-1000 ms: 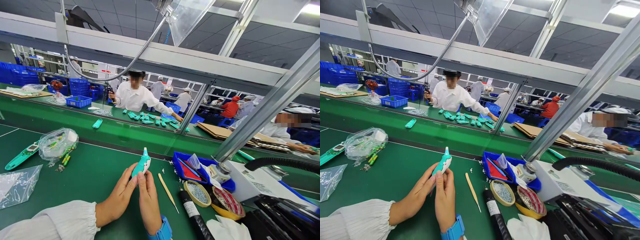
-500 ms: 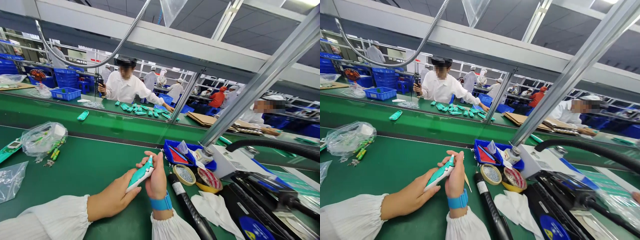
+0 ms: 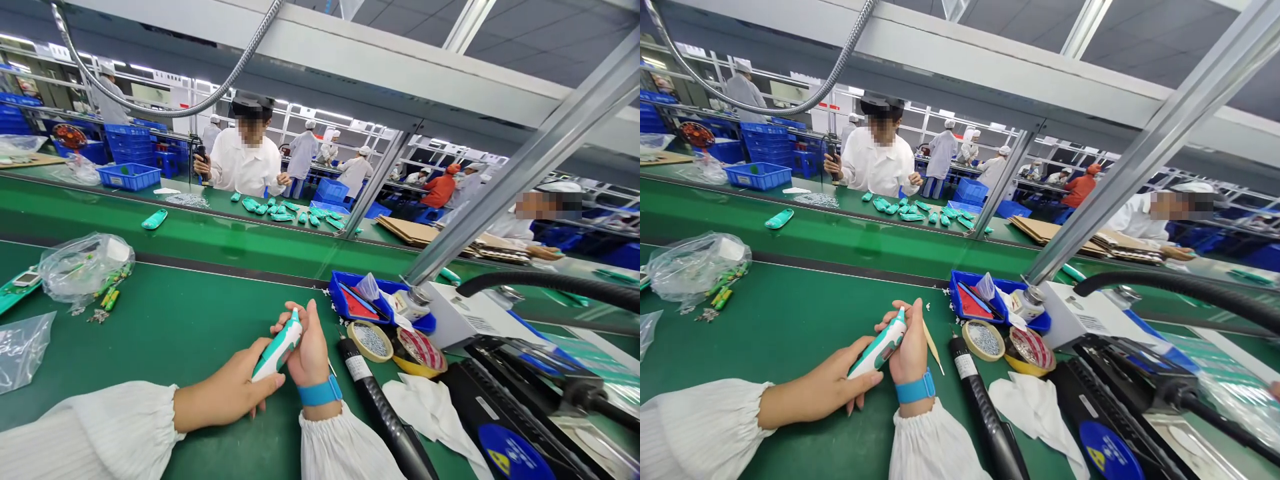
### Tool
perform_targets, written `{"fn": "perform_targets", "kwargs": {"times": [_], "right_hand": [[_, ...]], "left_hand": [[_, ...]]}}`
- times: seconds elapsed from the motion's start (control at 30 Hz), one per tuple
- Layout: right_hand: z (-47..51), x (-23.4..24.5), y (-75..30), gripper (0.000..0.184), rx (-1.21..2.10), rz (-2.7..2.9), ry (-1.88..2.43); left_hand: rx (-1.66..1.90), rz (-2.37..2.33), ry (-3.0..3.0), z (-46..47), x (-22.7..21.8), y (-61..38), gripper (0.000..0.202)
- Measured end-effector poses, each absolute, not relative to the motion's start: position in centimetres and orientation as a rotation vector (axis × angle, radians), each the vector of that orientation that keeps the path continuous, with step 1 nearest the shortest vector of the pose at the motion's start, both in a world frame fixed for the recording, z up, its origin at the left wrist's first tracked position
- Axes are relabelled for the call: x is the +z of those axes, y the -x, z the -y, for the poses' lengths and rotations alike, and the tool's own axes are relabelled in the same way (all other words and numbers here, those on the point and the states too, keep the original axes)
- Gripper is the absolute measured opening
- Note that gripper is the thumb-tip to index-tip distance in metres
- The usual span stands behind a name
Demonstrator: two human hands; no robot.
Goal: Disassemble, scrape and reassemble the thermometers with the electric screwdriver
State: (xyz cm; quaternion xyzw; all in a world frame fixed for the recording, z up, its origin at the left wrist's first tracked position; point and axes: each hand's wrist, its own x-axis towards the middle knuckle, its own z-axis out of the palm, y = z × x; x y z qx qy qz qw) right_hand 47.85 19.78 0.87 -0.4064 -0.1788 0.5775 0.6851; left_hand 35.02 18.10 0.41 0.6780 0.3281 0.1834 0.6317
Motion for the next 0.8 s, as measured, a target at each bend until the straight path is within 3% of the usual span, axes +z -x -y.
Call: {"fn": "perform_targets", "kwargs": {"times": [0.23, 0.8], "right_hand": [[-19.3, 1.1, -47.8, 0.036, 1.378, 0.371, 0.895], [-18.3, 2.0, -47.5, 0.04, 1.549, 0.527, 0.948]], "left_hand": [[0.425, -0.664, -1.092, -18.3, 0.9, -35.4, 0.035], [0.47, -0.531, -0.806, -19.2, 0.2, -35.1, 0.035]]}}
